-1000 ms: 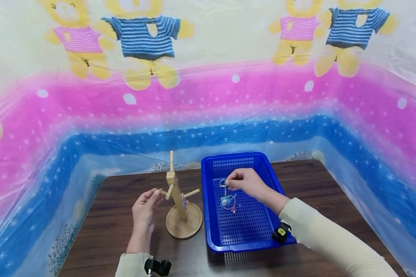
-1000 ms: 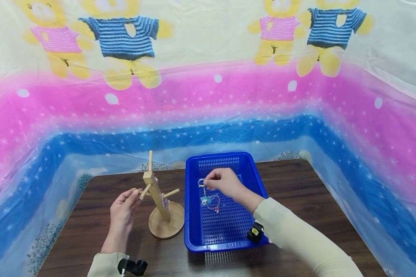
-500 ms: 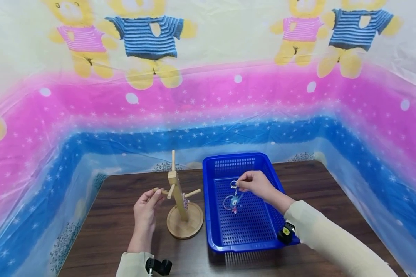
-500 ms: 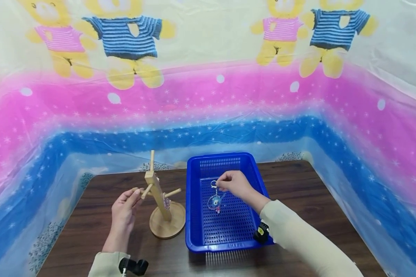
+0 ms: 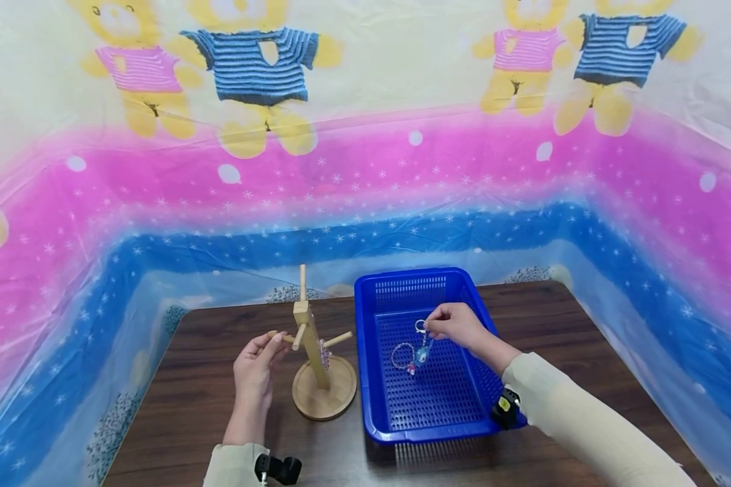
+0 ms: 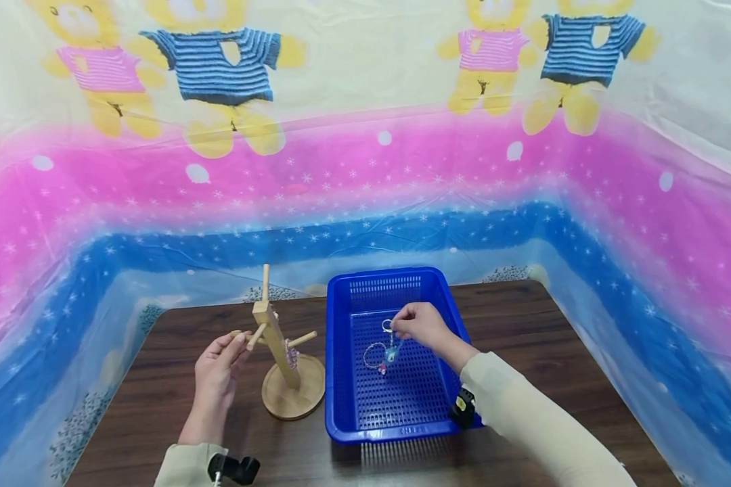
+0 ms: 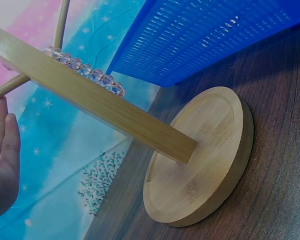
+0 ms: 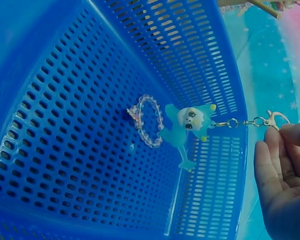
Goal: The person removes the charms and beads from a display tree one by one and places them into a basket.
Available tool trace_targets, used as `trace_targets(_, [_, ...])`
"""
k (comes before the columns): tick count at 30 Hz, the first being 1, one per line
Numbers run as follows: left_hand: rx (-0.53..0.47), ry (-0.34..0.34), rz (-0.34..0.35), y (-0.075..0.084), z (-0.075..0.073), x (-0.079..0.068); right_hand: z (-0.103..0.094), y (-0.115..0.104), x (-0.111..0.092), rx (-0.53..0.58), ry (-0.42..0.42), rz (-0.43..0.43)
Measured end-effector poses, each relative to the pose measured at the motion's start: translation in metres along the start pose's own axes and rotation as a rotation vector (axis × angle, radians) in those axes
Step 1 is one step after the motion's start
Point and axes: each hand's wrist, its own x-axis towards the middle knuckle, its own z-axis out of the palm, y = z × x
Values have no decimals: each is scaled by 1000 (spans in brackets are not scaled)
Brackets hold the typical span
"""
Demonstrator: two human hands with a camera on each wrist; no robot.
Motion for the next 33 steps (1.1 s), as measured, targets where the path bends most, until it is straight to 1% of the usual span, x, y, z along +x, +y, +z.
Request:
trace_targets(4, [-6,-7,3,0,-1,0,-1,2,1,-2,-8,21])
trace_targets(11, [-4,-39,46,-2,-2,0,-4,6,2,-22,-16,75])
trace_targets(13, [-5,-40,48,-2,-2,0,-4,7,3,-34,-15,90])
trace_targets(22, [-11,-3,1,0,-1,1,-2,11,6,-75,-17,154])
trace_targets(28, [-12,-4,2,-1,-1,0,7,19,18,-43,-7,170])
trace_targets(33, [-17,-12,9,0,-1,0,15,22,30,5,42,201])
